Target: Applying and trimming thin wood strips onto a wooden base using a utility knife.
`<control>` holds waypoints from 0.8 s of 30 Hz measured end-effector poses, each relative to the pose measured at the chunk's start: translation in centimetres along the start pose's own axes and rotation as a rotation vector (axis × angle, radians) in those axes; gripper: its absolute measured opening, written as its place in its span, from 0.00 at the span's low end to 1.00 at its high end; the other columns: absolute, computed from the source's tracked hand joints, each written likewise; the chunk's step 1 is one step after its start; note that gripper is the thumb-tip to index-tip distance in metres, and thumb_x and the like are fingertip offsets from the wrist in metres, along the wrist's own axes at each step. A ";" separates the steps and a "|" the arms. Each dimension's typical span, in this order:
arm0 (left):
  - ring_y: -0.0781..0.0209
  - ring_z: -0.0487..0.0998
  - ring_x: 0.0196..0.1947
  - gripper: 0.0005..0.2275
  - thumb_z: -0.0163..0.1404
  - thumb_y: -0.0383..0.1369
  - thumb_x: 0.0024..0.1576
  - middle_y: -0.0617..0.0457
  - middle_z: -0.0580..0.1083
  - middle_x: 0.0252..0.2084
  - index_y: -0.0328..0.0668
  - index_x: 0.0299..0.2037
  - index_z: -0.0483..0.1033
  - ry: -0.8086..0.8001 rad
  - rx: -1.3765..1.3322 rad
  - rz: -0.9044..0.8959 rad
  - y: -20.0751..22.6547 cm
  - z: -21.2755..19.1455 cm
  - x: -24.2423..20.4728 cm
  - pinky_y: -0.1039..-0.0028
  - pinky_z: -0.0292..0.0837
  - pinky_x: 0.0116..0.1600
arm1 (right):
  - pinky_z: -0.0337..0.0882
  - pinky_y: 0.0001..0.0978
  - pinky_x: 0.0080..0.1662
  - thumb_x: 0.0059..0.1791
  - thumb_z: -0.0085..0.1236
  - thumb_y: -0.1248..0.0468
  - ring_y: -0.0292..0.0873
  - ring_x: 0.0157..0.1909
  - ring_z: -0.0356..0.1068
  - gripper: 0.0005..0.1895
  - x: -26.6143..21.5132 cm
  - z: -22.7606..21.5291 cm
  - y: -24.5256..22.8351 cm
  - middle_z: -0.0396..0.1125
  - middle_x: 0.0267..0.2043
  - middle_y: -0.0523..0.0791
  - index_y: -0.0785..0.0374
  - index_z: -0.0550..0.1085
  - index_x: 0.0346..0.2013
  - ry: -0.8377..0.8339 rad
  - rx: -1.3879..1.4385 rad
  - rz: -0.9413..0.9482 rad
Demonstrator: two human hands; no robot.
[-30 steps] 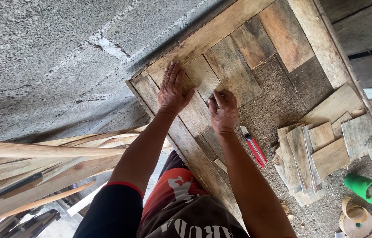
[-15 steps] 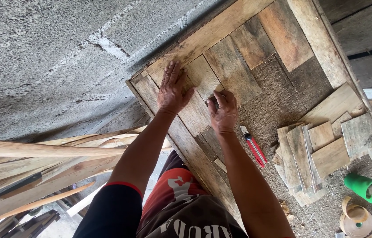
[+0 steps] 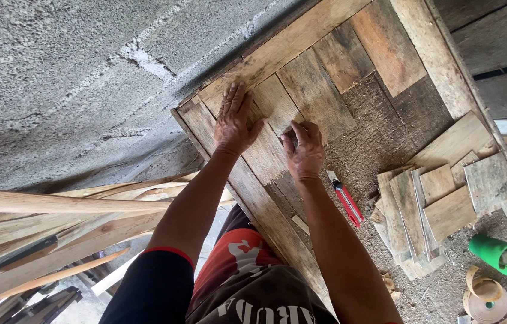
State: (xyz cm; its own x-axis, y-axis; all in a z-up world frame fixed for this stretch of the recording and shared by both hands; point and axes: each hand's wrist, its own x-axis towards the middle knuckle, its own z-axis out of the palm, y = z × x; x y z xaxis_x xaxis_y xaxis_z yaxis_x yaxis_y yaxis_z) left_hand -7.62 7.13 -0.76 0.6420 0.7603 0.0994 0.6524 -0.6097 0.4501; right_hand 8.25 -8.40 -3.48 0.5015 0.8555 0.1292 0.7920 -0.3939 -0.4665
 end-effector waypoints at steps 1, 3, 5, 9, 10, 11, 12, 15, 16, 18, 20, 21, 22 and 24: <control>0.44 0.48 0.79 0.37 0.50 0.58 0.61 0.38 0.55 0.77 0.29 0.68 0.67 0.002 0.000 0.002 -0.2 0.1 0.1 0.59 0.42 0.80 | 0.80 0.43 0.50 0.51 0.63 0.50 0.52 0.57 0.69 0.21 0.0 -0.2 0.3 0.67 0.57 0.50 0.53 0.78 0.56 0.003 0.000 0.000; 0.45 0.50 0.78 0.38 0.47 0.60 0.63 0.39 0.56 0.76 0.28 0.69 0.66 0.031 -0.005 0.025 -0.6 0.5 0.0 0.58 0.43 0.80 | 0.80 0.39 0.53 0.53 0.63 0.49 0.47 0.57 0.70 0.23 -0.1 -0.7 0.9 0.68 0.56 0.49 0.60 0.76 0.57 0.022 0.079 -0.018; 0.44 0.51 0.78 0.38 0.45 0.60 0.63 0.38 0.56 0.76 0.28 0.69 0.66 0.040 -0.009 0.035 -0.8 0.6 -0.1 0.58 0.43 0.80 | 0.80 0.38 0.52 0.54 0.63 0.50 0.47 0.56 0.70 0.23 -0.1 -2.0 1.9 0.69 0.56 0.50 0.61 0.76 0.57 0.037 0.070 0.024; 0.44 0.54 0.78 0.37 0.45 0.59 0.63 0.38 0.60 0.75 0.29 0.68 0.67 0.078 -0.056 0.041 -1.0 0.6 -0.1 0.56 0.45 0.80 | 0.75 0.46 0.62 0.54 0.65 0.50 0.48 0.60 0.70 0.23 0.2 -4.8 4.8 0.71 0.58 0.49 0.60 0.77 0.57 0.114 -0.100 0.103; 0.44 0.54 0.78 0.37 0.45 0.59 0.63 0.38 0.60 0.75 0.29 0.68 0.67 0.078 -0.058 0.046 -0.9 0.4 0.0 0.56 0.45 0.80 | 0.75 0.46 0.62 0.54 0.65 0.50 0.48 0.60 0.70 0.23 0.3 -5.4 5.3 0.71 0.58 0.49 0.60 0.77 0.57 0.117 -0.102 0.106; 0.43 0.55 0.77 0.37 0.44 0.59 0.64 0.38 0.62 0.74 0.28 0.68 0.67 0.069 -0.085 0.029 -0.8 0.3 0.2 0.56 0.46 0.79 | 0.72 0.49 0.61 0.51 0.67 0.47 0.54 0.62 0.67 0.30 0.4 -6.1 5.8 0.68 0.62 0.53 0.63 0.75 0.59 0.099 -0.092 0.163; 0.42 0.57 0.76 0.36 0.44 0.59 0.64 0.38 0.63 0.73 0.28 0.67 0.67 0.059 -0.110 0.014 -0.8 0.1 0.3 0.55 0.48 0.79 | 0.69 0.52 0.60 0.47 0.69 0.45 0.59 0.65 0.64 0.36 0.4 -6.7 6.3 0.65 0.66 0.56 0.65 0.73 0.61 0.080 -0.079 0.222; 0.42 0.61 0.74 0.32 0.49 0.54 0.64 0.37 0.64 0.70 0.29 0.66 0.69 0.136 0.008 0.041 -0.8 1.2 0.9 0.54 0.51 0.77 | 0.63 0.56 0.67 0.50 0.69 0.41 0.62 0.73 0.56 0.45 0.3 -7.3 7.6 0.54 0.76 0.59 0.66 0.65 0.70 0.008 -0.084 0.148; 0.42 0.61 0.74 0.32 0.49 0.54 0.64 0.37 0.64 0.70 0.29 0.66 0.69 0.136 0.009 0.046 -0.5 1.4 1.5 0.54 0.51 0.77 | 0.63 0.56 0.67 0.50 0.69 0.41 0.62 0.73 0.56 0.45 0.6 -7.7 7.4 0.54 0.76 0.59 0.66 0.65 0.70 0.011 -0.083 0.151; 0.42 0.63 0.74 0.25 0.52 0.41 0.65 0.37 0.64 0.72 0.29 0.66 0.69 0.102 -0.001 0.166 -0.1 1.8 2.7 0.57 0.53 0.79 | 0.59 0.55 0.67 0.44 0.69 0.39 0.62 0.74 0.49 0.54 1.2 -8.4 7.2 0.46 0.79 0.57 0.63 0.57 0.74 -0.198 -0.104 0.284; 0.43 0.62 0.75 0.22 0.53 0.37 0.66 0.36 0.63 0.73 0.30 0.66 0.69 0.099 0.018 0.242 0.6 2.3 3.9 0.58 0.53 0.79 | 0.59 0.54 0.68 0.44 0.69 0.39 0.59 0.75 0.49 0.54 1.4 -8.0 7.8 0.46 0.79 0.55 0.62 0.57 0.75 -0.185 -0.140 0.217; 0.43 0.61 0.76 0.20 0.53 0.33 0.66 0.36 0.62 0.74 0.32 0.66 0.69 0.095 0.035 0.317 0.9 2.6 4.5 0.60 0.52 0.80 | 0.58 0.52 0.70 0.44 0.69 0.39 0.57 0.76 0.49 0.54 1.5 -7.9 8.1 0.46 0.80 0.54 0.61 0.57 0.75 -0.174 -0.178 0.149; 0.43 0.61 0.76 0.20 0.53 0.33 0.66 0.36 0.62 0.74 0.32 0.66 0.69 0.095 0.035 0.319 1.4 2.4 4.8 0.60 0.52 0.80 | 0.58 0.52 0.70 0.44 0.69 0.39 0.57 0.76 0.49 0.54 1.9 -8.6 7.3 0.46 0.80 0.54 0.61 0.57 0.75 -0.173 -0.179 0.151; 0.42 0.59 0.74 0.22 0.53 0.34 0.63 0.38 0.61 0.73 0.29 0.65 0.69 -0.086 -0.015 0.324 2.4 2.1 5.3 0.60 0.51 0.77 | 0.59 0.49 0.68 0.41 0.70 0.40 0.56 0.73 0.50 0.56 2.6 -10.0 5.7 0.47 0.79 0.48 0.58 0.55 0.76 -0.320 -0.204 0.269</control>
State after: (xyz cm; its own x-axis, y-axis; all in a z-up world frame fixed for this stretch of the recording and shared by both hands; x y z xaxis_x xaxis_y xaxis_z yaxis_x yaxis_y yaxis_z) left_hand -1.79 9.26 -1.00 0.8470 0.5053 0.1649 0.4031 -0.8129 0.4203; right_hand 17.56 -11.76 2.90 0.5908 0.7622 -0.2645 0.7171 -0.6463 -0.2608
